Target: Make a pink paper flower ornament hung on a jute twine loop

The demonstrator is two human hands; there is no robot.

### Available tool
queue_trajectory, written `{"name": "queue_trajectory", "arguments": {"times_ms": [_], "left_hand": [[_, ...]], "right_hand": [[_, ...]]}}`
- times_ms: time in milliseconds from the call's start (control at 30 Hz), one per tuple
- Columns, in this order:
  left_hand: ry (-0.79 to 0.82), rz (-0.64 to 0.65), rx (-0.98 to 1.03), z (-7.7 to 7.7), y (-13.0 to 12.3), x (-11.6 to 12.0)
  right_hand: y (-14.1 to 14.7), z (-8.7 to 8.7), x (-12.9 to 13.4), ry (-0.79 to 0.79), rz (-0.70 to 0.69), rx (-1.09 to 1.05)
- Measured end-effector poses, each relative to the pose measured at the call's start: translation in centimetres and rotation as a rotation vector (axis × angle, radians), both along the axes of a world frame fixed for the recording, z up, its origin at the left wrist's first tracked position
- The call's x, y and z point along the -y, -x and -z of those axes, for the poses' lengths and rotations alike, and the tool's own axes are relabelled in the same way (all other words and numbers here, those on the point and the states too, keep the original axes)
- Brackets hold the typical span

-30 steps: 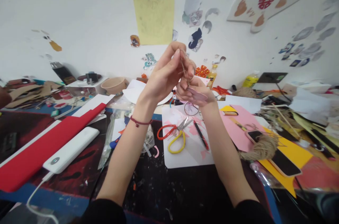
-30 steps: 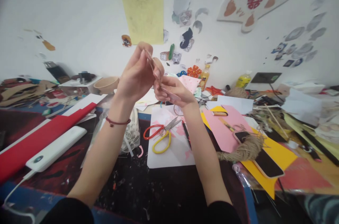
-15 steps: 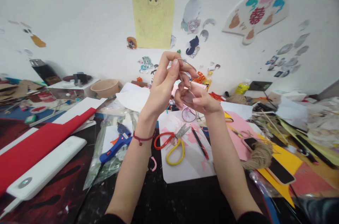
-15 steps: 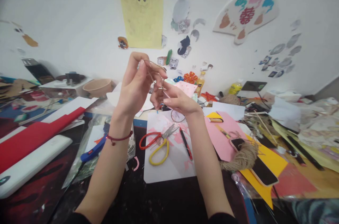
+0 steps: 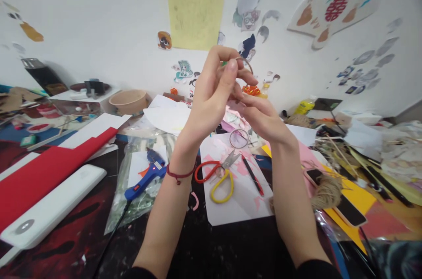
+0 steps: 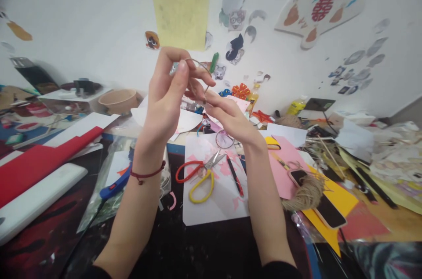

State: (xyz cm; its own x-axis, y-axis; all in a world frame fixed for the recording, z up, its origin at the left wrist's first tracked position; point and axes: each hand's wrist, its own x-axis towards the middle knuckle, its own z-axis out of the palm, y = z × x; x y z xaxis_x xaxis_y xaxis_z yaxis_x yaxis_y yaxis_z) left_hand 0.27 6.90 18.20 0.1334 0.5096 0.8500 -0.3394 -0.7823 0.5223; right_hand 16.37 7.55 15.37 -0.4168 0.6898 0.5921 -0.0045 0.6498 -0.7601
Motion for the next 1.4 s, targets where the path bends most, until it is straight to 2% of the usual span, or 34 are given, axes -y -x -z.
{"name": "queue_trajectory", "arguments": {"times_ms": [167, 300, 467, 567, 633, 733, 867, 933, 1000, 1133, 1200, 1267, 1400], "left_hand": [[-0.032, -0.057, 0.010, 0.1, 0.2, -0.2], [0.002, -0.027, -0.007, 0.1, 0.4, 0.0], [0.017, -0.008, -0.032, 0.2, 0.7, -0.2], [0.001, 0.033, -0.022, 0.4, 0.9, -0.6], [-0.001, 0.013, -0.074, 0.5, 0.9, -0.9], [-0.001, -0.010, -0.117, 1.0, 0.7, -1.1], [-0.072, 0.086, -0.027, 2.1, -0.4, -1.6], [-0.064, 0.082, -0.012, 2.4, -0.8, -1.7], [-0.014, 0.053, -0.054, 2.3, -0.8, -1.5], [0.047, 0.111, -0.143, 1.1, 0.5, -0.7], [0.033, 0.082, -0.183, 0.5, 1.2, -0.2], [0.014, -0.001, -0.246, 0.1, 1.6, 0.2], [-0.018, -0.055, -0.302, -0.2, 1.7, 0.7]], "right_hand": [[0.6, -0.2, 0.7, 0.068, -0.051, -0.051], [1.0, -0.6, 1.3, 0.163, -0.151, -0.115], [0.9, -0.9, 1.9, 0.265, -0.121, -0.151], [0.8, -0.6, 1.8, 0.285, -0.172, -0.154], [0.9, -0.2, 1.5, 0.311, -0.267, -0.167], [1.6, 0.6, 1.1, 0.350, -0.496, -0.236], [3.4, 1.8, 0.8, 0.322, -0.888, -0.328], [3.9, 2.0, 0.8, 0.295, -0.994, -0.324], [3.7, 1.8, 0.9, 0.302, -0.913, -0.276], [1.1, 1.0, 0.6, 0.309, -0.495, -0.038], [-1.0, 0.7, 0.0, 0.249, -0.404, 0.087], [-3.1, 0.7, -0.7, 0.236, -0.349, 0.160], [-6.2, 0.9, -1.7, 0.261, -0.147, 0.139]]}}
